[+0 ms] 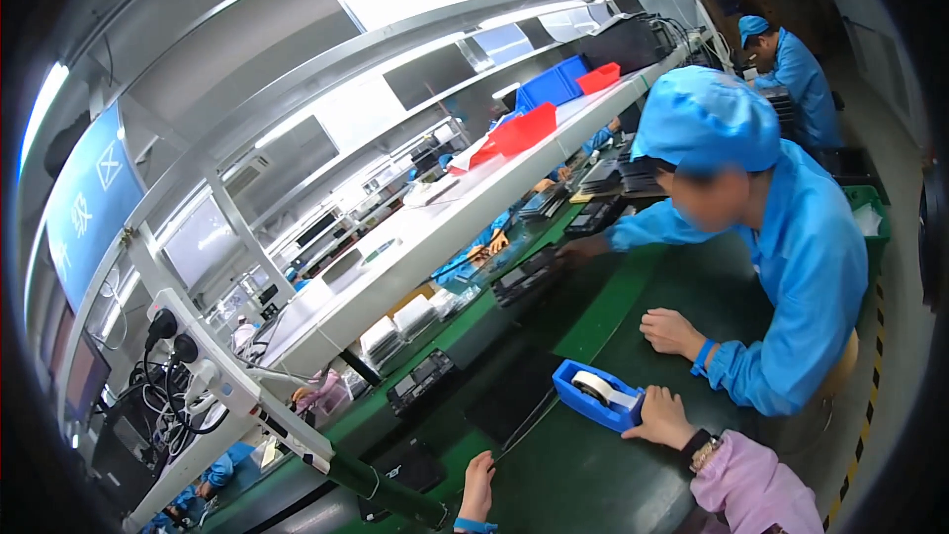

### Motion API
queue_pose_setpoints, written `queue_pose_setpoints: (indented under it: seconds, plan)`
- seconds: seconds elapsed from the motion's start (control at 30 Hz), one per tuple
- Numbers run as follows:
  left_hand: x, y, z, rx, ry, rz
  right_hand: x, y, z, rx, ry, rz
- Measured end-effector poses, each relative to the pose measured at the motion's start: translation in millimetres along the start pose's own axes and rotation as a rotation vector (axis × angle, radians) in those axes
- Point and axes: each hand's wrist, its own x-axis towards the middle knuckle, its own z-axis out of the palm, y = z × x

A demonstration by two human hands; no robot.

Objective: Applying protective film and adhesive tape to tablet components on a factory assembly line.

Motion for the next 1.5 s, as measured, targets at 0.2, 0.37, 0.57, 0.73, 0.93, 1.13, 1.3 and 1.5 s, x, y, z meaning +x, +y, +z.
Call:
queue_pose_setpoints:
  seconds: [0.2, 0.37, 0.57, 0.73, 0.93, 1.13, 1.3, 1.5]
  plan:
    - [78, -8, 5, -0.143, 0.036, -0.269, 5, 1, 2, -0.009, 0.035, -0.028]
    - [99, 6, -11, 0.224, -0.126, -0.188, 4, -3, 3, -0.033, 0.074, -0.061]
    - [119, 1, -10, -0.372, 0.267, -0.627, 3, -4, -3, -0.006, 0.112, -0.049]
    - [99, 12, 41, -0.335, 0.317, -0.174, -4, -2, -2, -0.055, 0.100, -0.065]
    - [107, 48, 38, -0.226, 0.307, 0.146, 2, 1, 4, -0.044, 0.088, -0.037]
    - [24, 100, -8, -0.600, 0.015, -0.016, 6, -5, -3, 0.008, 0.073, -0.019]
    - [-100, 96, -27, -0.607, -0.085, -0.135, -20, 12, -17, 0.414, 0.280, -0.197]
    - [-202, 54, -34, -0.412, 0.040, -0.453, -123, -32, -47, 1.527, -0.490, 0.219]
